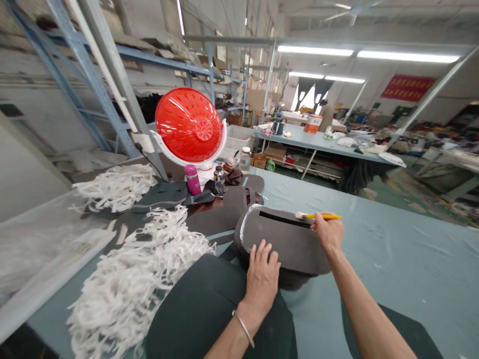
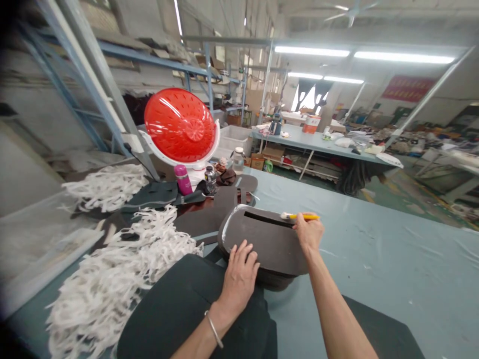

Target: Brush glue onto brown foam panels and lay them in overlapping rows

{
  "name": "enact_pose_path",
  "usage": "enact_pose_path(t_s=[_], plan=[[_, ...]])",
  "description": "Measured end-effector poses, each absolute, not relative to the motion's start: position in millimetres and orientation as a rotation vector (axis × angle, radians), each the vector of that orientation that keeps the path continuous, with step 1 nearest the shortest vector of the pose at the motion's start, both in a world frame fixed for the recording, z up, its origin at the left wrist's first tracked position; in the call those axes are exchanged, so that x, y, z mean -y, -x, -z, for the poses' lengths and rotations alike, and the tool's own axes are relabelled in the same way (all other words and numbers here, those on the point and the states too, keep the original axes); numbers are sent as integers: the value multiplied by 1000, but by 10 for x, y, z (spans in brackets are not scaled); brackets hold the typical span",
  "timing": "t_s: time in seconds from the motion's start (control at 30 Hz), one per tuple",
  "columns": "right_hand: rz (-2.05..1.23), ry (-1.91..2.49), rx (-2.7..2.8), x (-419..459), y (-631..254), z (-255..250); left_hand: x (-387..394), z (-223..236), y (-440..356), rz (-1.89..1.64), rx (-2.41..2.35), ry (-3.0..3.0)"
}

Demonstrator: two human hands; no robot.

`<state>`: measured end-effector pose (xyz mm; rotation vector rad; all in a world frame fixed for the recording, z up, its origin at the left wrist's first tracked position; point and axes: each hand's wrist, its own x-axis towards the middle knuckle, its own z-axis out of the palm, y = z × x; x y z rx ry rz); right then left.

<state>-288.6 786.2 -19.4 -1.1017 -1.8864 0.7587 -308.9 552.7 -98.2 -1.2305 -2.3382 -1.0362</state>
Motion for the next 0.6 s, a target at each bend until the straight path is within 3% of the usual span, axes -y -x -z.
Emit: enact_pose_path(t_s=[0.17,0.37,0.47,0.6], plan=[[-720,1254,1739,-7983,2006,166,-5542,947,3044,961,2335,1267],[-599,1320,1722,-7185,1193,240,-5522,824,3019,1053,2446,1302],[-579,1206,1677,-6662,1237,218,-5473,641,3215,1292,2543,1333],[-919,658,1912,-6022,1973,254,-5438,418,3664,1755,2483,1201]])
